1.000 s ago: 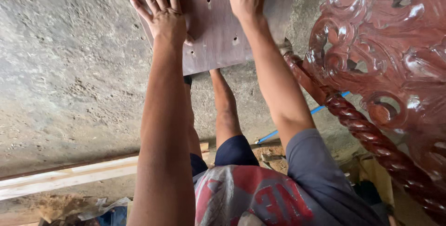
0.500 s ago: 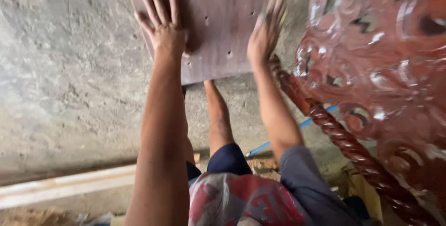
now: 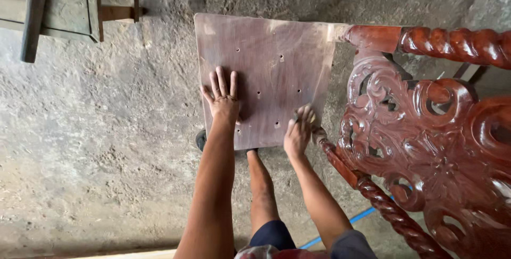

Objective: The person sands the flat top surface, edges, and carved legs of a wooden chair by hand with sandpaper.

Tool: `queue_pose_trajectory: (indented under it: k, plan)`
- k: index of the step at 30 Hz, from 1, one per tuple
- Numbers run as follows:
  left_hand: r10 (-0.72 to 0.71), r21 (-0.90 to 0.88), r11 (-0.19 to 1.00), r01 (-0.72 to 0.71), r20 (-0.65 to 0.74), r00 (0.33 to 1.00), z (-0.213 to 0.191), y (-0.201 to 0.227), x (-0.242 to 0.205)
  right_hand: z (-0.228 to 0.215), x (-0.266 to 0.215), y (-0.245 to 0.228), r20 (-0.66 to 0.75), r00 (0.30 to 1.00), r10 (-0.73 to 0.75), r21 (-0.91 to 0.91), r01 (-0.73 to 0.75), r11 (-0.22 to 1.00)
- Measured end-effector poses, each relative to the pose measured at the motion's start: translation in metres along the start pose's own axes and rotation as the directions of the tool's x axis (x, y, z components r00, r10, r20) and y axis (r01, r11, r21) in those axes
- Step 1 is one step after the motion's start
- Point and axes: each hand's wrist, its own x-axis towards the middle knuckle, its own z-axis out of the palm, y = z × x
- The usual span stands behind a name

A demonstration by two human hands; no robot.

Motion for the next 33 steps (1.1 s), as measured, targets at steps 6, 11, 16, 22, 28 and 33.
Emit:
queue_pose_trajectory:
  k: [6, 11, 16, 22, 28, 33]
  plan:
    - [-0.003, -0.091, 0.996, -0.017, -0.213, 0.977, 0.025, -0.002, 0.019, 0.045, 0.144, -0.013, -0.062, 0.995, -0.075, 0.080, 0.080, 0.994]
    - [-0.013, -0.043, 0.999, 0.002, -0.256, 0.966, 0.041, -0.002, 0.036, 0.040, 0.108, -0.046, 0.044, 0.992, -0.116, 0.277, 0.100, 0.956]
    - [-0.009, -0.051, 0.999, -0.002, -0.213, 0.977, 0.039, -0.002, 0.036, 0.021, -0.026, -0.023, 0.299, 0.871, -0.391, 0.095, 0.381, 0.920]
    - [-0.003, -0.094, 0.995, -0.016, -0.197, 0.980, 0.044, -0.002, 0.022, 0.062, 0.175, -0.059, 0.103, 0.969, -0.223, 0.100, 0.213, 0.972]
    - [-0.001, -0.136, 0.991, -0.015, -0.117, 0.993, 0.009, -0.001, 0.015, 0.025, 0.004, -0.062, 0.172, 0.895, -0.411, 0.212, 0.374, 0.903]
    - [0.000, -0.022, 1.000, -0.003, -0.116, 0.993, 0.033, -0.003, 0.025, 0.080, 0.115, -0.055, 0.171, 0.907, -0.386, 0.029, 0.387, 0.922]
